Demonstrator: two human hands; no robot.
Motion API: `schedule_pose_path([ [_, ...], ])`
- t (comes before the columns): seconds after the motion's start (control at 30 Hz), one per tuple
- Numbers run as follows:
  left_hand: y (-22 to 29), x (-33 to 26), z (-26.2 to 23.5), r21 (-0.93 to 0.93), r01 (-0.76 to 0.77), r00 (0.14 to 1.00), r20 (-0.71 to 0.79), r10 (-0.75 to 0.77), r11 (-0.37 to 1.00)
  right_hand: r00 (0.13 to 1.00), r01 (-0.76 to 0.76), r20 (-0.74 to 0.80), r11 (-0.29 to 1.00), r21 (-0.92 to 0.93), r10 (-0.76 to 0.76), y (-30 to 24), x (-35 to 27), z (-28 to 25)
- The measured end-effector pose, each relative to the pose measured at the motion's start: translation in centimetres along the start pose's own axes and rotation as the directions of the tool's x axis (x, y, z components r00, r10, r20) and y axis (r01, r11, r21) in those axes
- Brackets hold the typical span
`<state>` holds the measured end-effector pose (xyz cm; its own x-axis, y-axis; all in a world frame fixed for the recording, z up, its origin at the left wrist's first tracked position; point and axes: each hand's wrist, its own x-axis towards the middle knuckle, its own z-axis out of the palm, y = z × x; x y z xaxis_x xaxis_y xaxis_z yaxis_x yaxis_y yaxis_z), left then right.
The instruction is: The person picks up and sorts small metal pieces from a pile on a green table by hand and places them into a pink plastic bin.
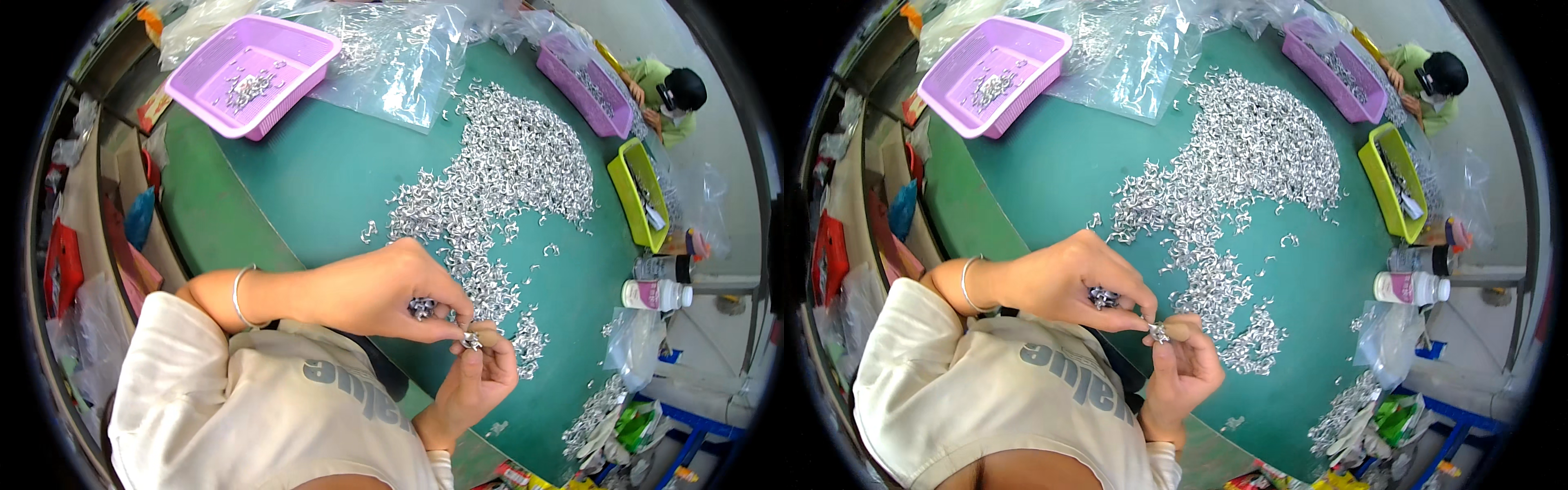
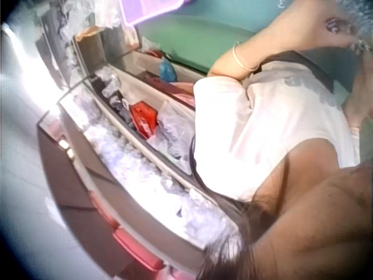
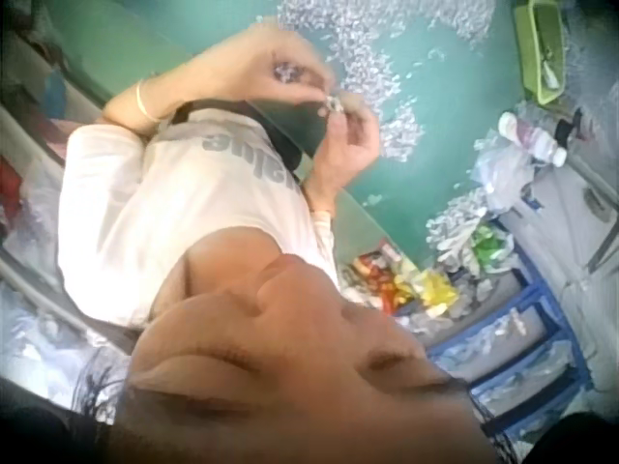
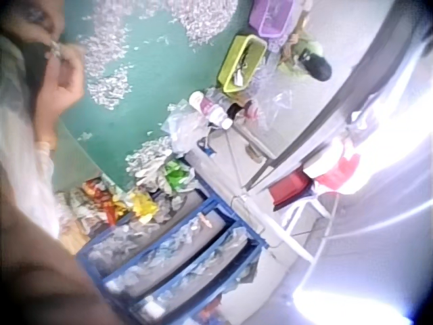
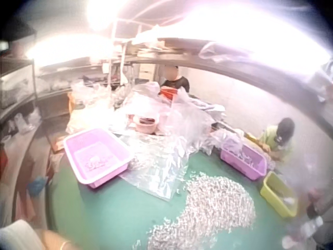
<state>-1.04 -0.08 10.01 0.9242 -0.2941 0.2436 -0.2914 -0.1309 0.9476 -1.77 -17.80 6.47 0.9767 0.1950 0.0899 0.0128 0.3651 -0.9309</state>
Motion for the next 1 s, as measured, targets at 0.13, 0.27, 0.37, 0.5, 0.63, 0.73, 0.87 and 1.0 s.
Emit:
schedule_pose_path([
  [0.13,0.7,0.8,0.6,0.028,-0.06,0.996,0.064,0.058,0.998,0.996,0.082,-0.03,0.993,-0.08,-0.085,-0.5,-0.4,-0.7],
  [0.27,1.2,1.7,1.6,0.072,-0.115,0.988,0.115,0.106,0.991,0.985,0.153,-0.061,0.981,-0.118,-0.161,-1.2,-0.8,-1.8],
  [0.37,1.5,2.1,2.2,0.06,-0.12,0.983,0.145,0.111,0.991,0.977,0.194,-0.065,0.971,-0.142,-0.204,-1.5,-1.1,-2.4],
  [0.5,1.8,2.4,3.0,0.051,-0.137,0.98,0.151,0.128,0.989,0.968,0.234,-0.058,0.964,-0.128,-0.242,-1.7,-1.3,-3.1],
  [0.63,2.2,2.4,3.4,0.067,-0.134,0.98,0.157,0.122,0.989,0.967,0.236,-0.066,0.965,-0.112,-0.245,-1.9,-1.5,-3.4],
  [0.73,2.2,2.6,3.5,0.084,-0.126,0.98,0.167,0.11,0.988,0.971,0.219,-0.078,0.972,-0.085,-0.226,-2.2,-1.5,-3.3],
  [0.87,1.9,3.6,3.4,0.085,-0.088,0.985,0.158,0.074,0.992,0.977,0.177,-0.106,0.982,-0.063,-0.183,-2.2,-0.5,-3.5],
  [1.0,-1.0,7.0,2.9,0.125,-0.004,0.998,0.069,-0.005,0.992,0.971,0.067,-0.225,0.996,-0.058,-0.079,-1.0,0.3,-5.7],
])
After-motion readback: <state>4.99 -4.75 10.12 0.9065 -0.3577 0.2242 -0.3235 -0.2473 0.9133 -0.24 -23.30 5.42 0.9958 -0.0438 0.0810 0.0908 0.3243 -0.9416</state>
